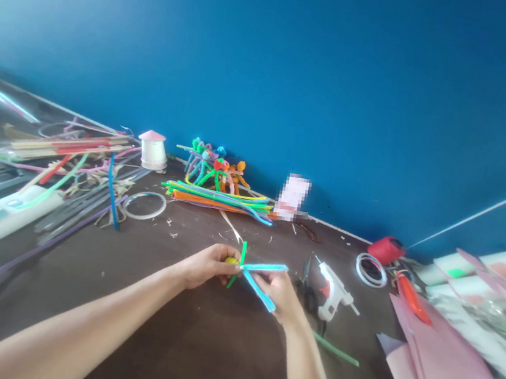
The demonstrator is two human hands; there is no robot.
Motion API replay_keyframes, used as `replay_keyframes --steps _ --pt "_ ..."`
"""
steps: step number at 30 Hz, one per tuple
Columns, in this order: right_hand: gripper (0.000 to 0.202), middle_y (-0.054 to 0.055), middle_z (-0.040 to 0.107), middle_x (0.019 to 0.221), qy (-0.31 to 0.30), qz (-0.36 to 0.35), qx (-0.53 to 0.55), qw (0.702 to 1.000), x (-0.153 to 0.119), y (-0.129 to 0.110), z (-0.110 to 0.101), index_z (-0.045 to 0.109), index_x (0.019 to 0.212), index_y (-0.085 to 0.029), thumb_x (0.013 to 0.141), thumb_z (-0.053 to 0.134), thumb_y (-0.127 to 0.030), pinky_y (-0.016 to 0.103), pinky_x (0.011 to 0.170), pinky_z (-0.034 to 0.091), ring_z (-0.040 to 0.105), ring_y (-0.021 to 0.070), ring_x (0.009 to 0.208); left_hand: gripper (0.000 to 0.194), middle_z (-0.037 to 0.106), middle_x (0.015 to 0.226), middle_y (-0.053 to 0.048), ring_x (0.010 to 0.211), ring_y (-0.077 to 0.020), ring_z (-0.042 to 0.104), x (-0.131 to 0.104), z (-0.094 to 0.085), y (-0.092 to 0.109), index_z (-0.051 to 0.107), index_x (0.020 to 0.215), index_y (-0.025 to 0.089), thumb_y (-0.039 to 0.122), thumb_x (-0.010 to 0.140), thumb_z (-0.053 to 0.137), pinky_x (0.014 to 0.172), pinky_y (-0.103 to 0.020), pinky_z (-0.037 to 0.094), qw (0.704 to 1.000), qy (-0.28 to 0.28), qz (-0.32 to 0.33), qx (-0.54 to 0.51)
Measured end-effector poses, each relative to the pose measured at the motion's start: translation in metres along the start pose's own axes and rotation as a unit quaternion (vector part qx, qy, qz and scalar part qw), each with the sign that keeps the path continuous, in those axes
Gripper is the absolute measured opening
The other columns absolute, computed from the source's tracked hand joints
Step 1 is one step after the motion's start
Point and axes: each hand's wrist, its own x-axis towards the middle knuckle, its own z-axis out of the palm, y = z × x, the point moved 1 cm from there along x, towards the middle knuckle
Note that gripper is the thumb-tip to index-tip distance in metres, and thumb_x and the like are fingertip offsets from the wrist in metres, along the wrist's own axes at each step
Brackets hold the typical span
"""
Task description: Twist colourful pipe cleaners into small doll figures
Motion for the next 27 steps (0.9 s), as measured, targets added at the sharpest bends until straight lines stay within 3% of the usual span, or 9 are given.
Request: replay_keyframes --steps 6,13,17,22,27 --pt "0.025 0.001 0.062 0.065 0.020 0.023 -0.008 1.000 -0.001 0.000 0.001 0.068 0.083 -0.016 0.075 0.053 -0.034 0.025 0.062 0.043 0.056 0.0168 0.066 0.024 0.052 0.056 0.003 0.049 -0.0072 0.047 0.000 0.001 0.001 0.055 0.070 0.012 0.033 0.066 0.064 0.049 -0.019 0.037 1.000 0.010 0.003 0.022" --pt "0.020 -0.001 0.057 0.061 0.057 0.026 -0.057 0.996 -0.002 -0.002 -0.002 0.064 0.067 -0.016 0.073 0.053 -0.032 0.022 0.058 0.040 0.052 0.0138 0.061 0.021 0.050 0.055 0.004 0.049 -0.0073 0.045 -0.001 0.004 0.004 0.055 0.070 0.012 0.031 0.066 0.063 0.045 -0.018 0.035 0.999 0.009 0.002 0.047" --pt "0.016 -0.001 0.060 0.063 0.051 0.017 -0.053 0.997 -0.002 -0.005 -0.007 0.065 0.069 -0.016 0.072 0.052 -0.026 0.021 0.058 0.041 0.053 0.0140 0.063 0.016 0.051 0.055 0.003 0.049 -0.0072 0.046 -0.001 0.003 0.003 0.055 0.071 0.012 0.026 0.066 0.061 0.045 -0.018 0.036 1.000 0.006 0.002 0.027" --pt "0.014 0.001 0.066 0.072 0.087 0.038 -0.022 0.995 -0.002 -0.003 -0.010 0.067 0.075 -0.017 0.069 0.055 -0.022 0.023 0.063 0.043 0.058 0.0160 0.069 0.016 0.053 0.060 0.001 0.050 -0.0071 0.047 -0.001 0.002 0.003 0.056 0.073 0.011 0.024 0.066 0.061 0.045 -0.017 0.036 1.000 -0.013 0.001 0.003" --pt "0.014 0.002 0.067 0.071 0.045 0.020 -0.023 0.999 0.000 -0.002 -0.004 0.067 0.074 -0.017 0.069 0.056 -0.022 0.022 0.060 0.044 0.059 0.0163 0.067 0.021 0.054 0.065 0.000 0.052 -0.0076 0.047 -0.003 0.005 0.005 0.054 0.082 0.012 0.025 0.067 0.061 0.046 -0.018 0.038 0.999 -0.043 0.010 0.002"
